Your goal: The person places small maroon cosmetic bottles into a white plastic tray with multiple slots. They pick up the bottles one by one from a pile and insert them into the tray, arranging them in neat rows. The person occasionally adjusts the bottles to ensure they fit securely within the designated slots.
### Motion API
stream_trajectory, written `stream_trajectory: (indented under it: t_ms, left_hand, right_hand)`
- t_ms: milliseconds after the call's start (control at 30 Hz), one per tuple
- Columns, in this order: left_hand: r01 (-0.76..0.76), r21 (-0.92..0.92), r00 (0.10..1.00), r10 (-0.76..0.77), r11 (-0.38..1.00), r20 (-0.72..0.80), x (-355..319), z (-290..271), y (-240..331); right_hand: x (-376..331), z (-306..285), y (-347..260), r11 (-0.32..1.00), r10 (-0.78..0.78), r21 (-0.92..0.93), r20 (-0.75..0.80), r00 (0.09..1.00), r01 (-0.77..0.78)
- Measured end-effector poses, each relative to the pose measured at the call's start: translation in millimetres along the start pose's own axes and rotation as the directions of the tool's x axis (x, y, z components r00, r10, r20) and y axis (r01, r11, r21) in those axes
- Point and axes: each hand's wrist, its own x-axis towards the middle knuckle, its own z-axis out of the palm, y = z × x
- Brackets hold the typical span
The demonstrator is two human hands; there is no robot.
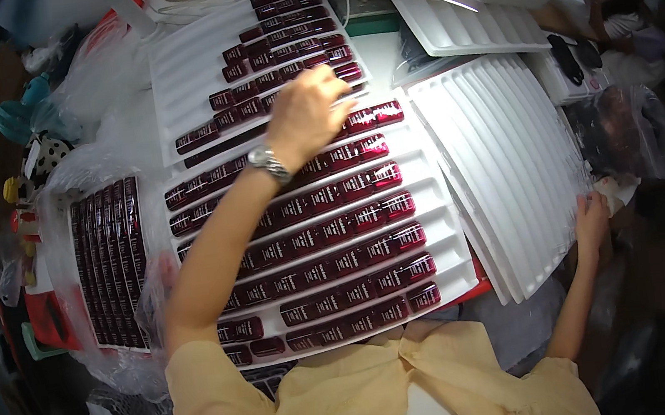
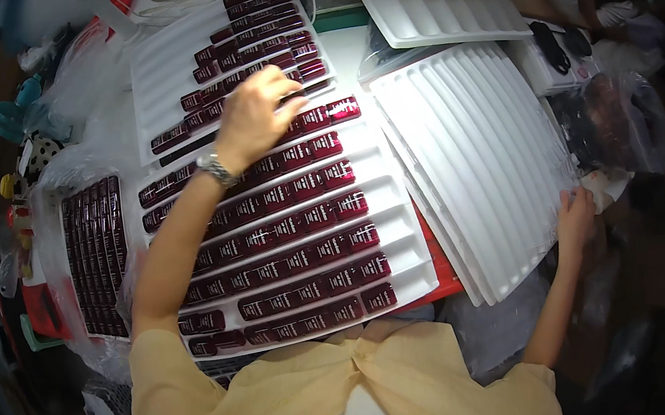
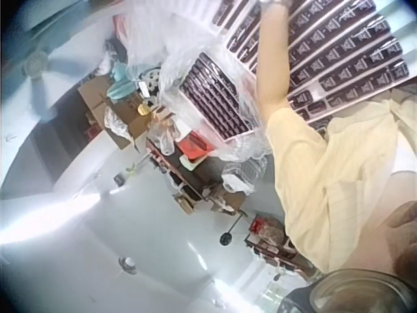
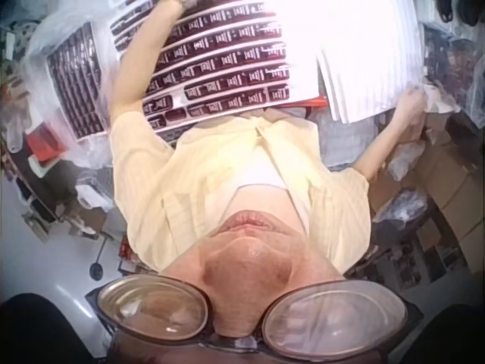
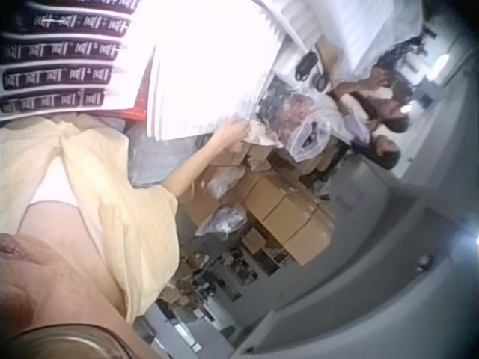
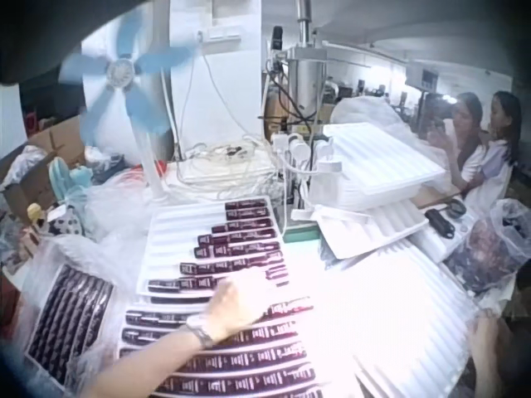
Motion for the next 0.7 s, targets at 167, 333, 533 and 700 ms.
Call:
stream_trajectory:
  t_ms: [167, 333, 533, 700]
  left_hand:
    - [0.053, 0.087, 0.998, -0.056, 0.995, 0.036, 9, 39, 51]
    - [0.003, -0.056, 0.993, -0.010, 0.998, -0.122, 8, 32, 48]
    - [0.196, -0.746, 0.980, -0.152, 0.637, 0.127, -6, 18, 97]
    - [0.131, -0.863, 0.964, -0.267, 0.488, -0.004, -22, 16, 115]
  right_hand:
    - [2, -2, 11, 0.981, -0.116, 0.136, -0.133, 0.984, 0.135]
    - [27, 27, 2, 0.655, 0.055, 0.747, -0.203, 0.978, 0.118]
    - [30, -109, -202, -0.108, -0.294, 0.993, 0.021, 0.955, -0.055]
    - [-6, -133, -299, 0.057, -0.352, 0.951, -0.266, 0.897, 0.304]
